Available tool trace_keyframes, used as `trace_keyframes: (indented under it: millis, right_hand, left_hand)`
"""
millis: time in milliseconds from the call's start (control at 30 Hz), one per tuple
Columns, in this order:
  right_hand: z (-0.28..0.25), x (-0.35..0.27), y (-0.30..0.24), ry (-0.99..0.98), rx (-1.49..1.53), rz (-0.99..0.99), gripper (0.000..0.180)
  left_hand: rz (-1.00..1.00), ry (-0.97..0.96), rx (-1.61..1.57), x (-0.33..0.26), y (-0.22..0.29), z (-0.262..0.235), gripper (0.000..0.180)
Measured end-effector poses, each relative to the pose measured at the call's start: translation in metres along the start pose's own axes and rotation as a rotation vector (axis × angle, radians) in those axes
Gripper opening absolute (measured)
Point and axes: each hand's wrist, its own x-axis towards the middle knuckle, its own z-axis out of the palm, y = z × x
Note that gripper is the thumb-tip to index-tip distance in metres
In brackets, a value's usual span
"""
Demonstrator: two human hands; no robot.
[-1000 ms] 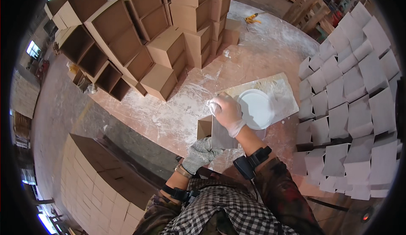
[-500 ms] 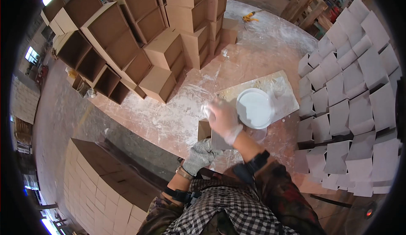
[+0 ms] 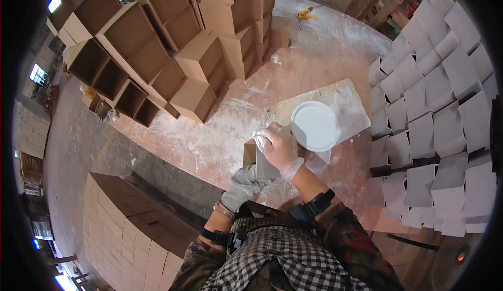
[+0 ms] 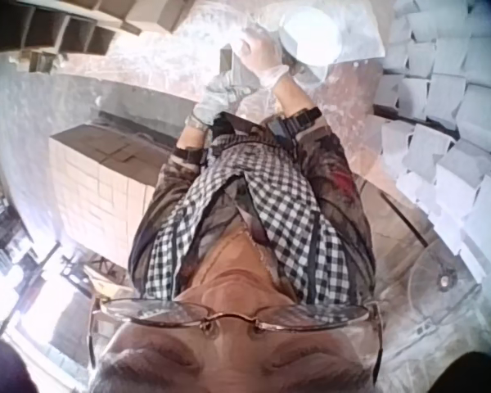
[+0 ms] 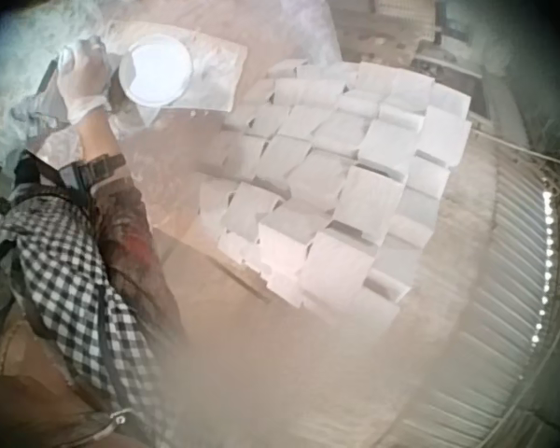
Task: Applying a white coating to the interior and exterior of small wooden boxes using an applicator.
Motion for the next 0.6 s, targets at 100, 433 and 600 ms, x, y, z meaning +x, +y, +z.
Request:
trace_keyframes:
  millis: [100, 433, 600]
  right_hand:
    - [0.000, 0.002, 0.002, 0.017, 0.017, -0.027, 0.014]
    - [-0.031, -0.090, -0.021, -0.197, -0.017, -0.119, 0.012]
    - [-0.062, -0.092, -0.010, 0.071, 0.144, 0.001, 0.011]
  left_hand:
    - [0.252, 0.001, 0.157, 0.001, 0.000, -0.014, 0.025]
    - [0.114, 0.040, 0.094, -0.011, -0.037, -0.003, 0.030]
    - [-0.171, 0.030, -0.291, -0.012, -0.042, 0.007, 0.033]
